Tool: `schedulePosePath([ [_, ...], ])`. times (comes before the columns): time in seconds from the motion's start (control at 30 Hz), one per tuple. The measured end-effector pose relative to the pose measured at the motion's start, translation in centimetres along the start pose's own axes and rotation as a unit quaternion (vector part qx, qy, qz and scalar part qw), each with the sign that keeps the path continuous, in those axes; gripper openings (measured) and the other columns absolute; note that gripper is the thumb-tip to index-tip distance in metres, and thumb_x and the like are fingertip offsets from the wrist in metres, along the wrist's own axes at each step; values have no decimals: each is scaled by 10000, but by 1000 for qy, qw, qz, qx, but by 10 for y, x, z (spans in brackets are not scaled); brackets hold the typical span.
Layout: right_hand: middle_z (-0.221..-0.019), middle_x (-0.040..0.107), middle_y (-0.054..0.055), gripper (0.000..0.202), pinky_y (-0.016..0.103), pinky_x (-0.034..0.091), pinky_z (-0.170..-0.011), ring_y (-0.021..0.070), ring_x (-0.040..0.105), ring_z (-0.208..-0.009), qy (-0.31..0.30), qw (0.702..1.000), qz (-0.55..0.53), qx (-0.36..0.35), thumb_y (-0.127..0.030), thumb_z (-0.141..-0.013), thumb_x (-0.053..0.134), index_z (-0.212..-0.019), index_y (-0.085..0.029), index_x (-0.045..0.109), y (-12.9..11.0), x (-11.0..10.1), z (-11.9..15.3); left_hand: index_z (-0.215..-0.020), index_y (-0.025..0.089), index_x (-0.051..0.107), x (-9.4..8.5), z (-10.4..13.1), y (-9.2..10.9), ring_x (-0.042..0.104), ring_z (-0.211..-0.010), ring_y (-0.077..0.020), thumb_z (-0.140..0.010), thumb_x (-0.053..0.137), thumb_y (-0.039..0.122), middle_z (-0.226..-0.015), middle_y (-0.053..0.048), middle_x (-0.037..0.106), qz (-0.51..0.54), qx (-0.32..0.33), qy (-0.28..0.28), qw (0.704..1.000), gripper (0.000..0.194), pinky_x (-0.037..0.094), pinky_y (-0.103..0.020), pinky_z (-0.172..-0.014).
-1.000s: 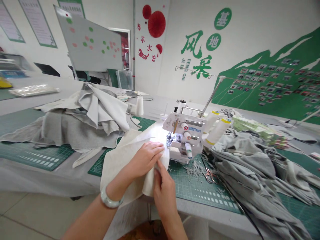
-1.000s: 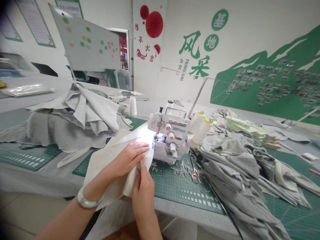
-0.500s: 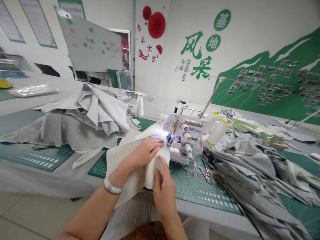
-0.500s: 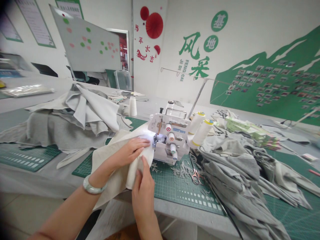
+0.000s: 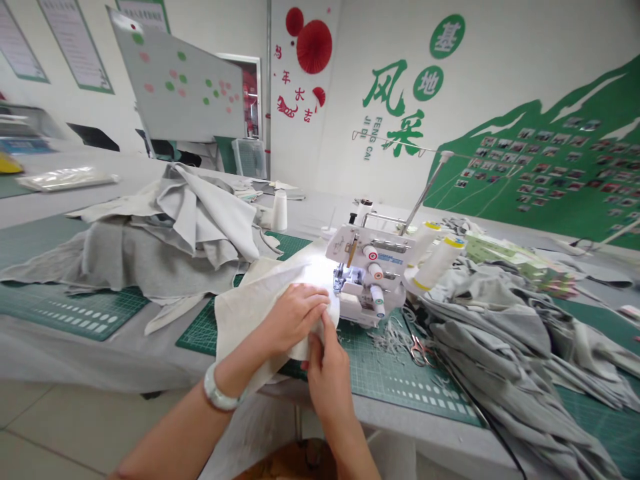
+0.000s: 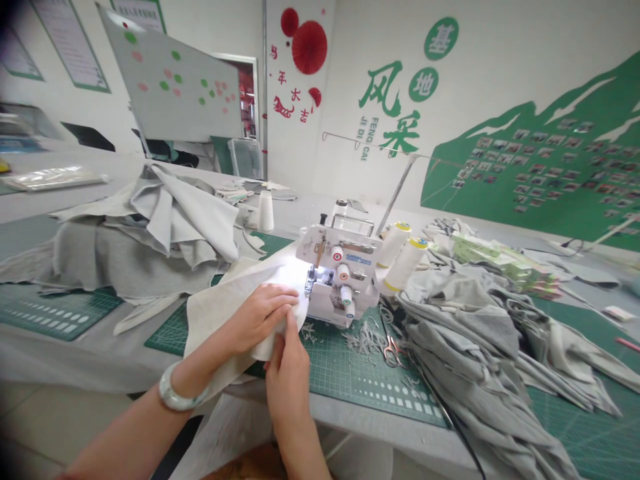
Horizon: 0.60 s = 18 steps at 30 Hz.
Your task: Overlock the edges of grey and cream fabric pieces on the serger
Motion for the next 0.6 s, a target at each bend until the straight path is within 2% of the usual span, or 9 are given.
schedulePosePath([
  [0.17,-682,676,38,504,236,483,-535,152,598,-497,5,1000,14,-23,-232,-935,363,-1409,-69,408,-4,1,-1,-1052,202,662,3,-6,-13,559,-1123,-199,-990,377,270,-1192,-49,655,18,-10,3,1000,300,375,-396,-1018],
  [0.37,-858,727,77,498,248,517,-600,174,670,-630,32,995,71,-55,-253,-921,412,-1404,-135,433,-10,-4,-2,-1067,193,659,4,-11,-17,554,-1129,-207,-989,362,275,-1191,-63,653,13,-11,1,1000,318,376,-406,-1025],
  [0.43,-904,731,87,505,247,515,-612,178,684,-656,25,995,86,-48,-260,-926,410,-1416,-138,416,-11,-5,-2,-1074,192,653,5,-12,-18,556,-1120,-206,-992,350,276,-1191,-63,651,10,-9,-1,1000,325,381,-406,-1013],
  [0.6,-819,746,60,506,249,479,-583,200,698,-628,-10,992,123,-8,-256,-936,416,-1430,-150,386,-10,-4,-2,-1072,202,648,7,-18,-27,547,-1143,-201,-998,336,291,-1189,-57,654,15,1,-7,1000,333,374,-397,-1011],
])
Point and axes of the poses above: each hand's wrist, its own z-axis away from the middle knuckle, its own x-axis out of the palm, y = z × x, the point moved 6 cm from there along -z, towards the middle knuckle
